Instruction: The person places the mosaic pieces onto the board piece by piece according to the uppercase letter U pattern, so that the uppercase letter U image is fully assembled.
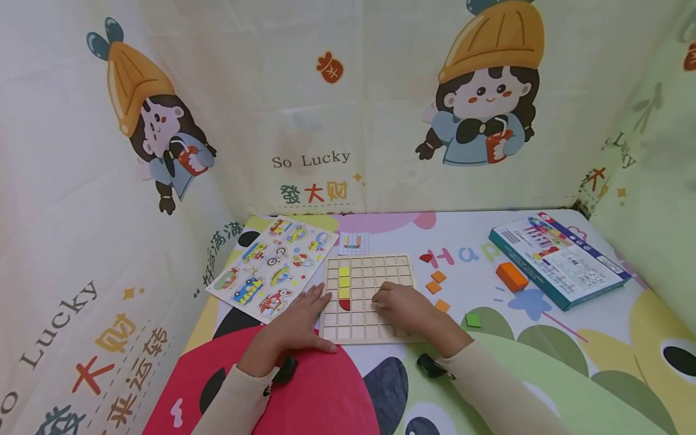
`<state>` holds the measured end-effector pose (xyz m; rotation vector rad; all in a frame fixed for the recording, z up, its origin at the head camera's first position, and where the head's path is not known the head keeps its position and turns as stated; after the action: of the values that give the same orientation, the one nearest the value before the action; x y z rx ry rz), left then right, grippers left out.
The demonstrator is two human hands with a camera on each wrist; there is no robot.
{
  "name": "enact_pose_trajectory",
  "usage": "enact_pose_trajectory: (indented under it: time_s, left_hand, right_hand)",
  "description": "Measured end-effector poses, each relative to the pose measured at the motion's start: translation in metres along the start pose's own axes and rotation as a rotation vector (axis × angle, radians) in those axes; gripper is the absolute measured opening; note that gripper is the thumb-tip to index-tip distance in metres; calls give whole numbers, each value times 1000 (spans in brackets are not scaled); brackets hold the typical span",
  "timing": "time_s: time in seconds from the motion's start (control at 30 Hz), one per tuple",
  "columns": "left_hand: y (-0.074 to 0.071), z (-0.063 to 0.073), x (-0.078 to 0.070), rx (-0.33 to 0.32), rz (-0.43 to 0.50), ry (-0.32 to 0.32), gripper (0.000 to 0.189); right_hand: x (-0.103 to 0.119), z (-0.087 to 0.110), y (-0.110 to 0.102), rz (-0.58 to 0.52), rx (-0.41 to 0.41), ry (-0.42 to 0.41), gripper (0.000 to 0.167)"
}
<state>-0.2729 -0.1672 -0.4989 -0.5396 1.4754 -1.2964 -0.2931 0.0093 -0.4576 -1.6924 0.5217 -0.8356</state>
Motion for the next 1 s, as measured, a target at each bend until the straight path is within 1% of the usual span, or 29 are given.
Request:
enact_pose_trajectory:
  time_s: [0.13, 0.3, 0.4, 0.7, 0.87, 1.0]
  left_hand:
    - [-1, 0, -1, 1, -3, 5, 120]
    - [-2, 1, -2, 0, -4, 7, 120]
    - [-2, 1, -2, 0, -4, 6, 119]
    - [-2, 0, -2, -1, -5, 4, 119]
    - [-2, 1, -2, 2, 2, -4, 120]
    - [-2, 1, -2, 2, 7, 0, 120]
  right_hand:
    - [-9, 9, -3, -7, 0, 10, 21]
    - [-14, 21, -10, -19, -26, -32, 21]
    - [-18, 29, -14, -35, -41, -42, 21]
    - [-35, 49, -23, -68, -37, -3, 22]
    - [-42, 59, -28, -75, -61, -5, 20]
    - [-50, 65, -30, -70, -63, 14, 20]
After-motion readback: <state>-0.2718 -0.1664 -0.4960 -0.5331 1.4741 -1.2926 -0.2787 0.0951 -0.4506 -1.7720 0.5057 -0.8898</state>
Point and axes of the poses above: each hand's wrist, its own z-axis away from the middle knuckle, its own y-axis out of the palm, x = y × z, the point moved 10 cm from there along -z, towards the middle knuckle, and after that the axes turned 3 degrees about z, right-handed, at the moved point
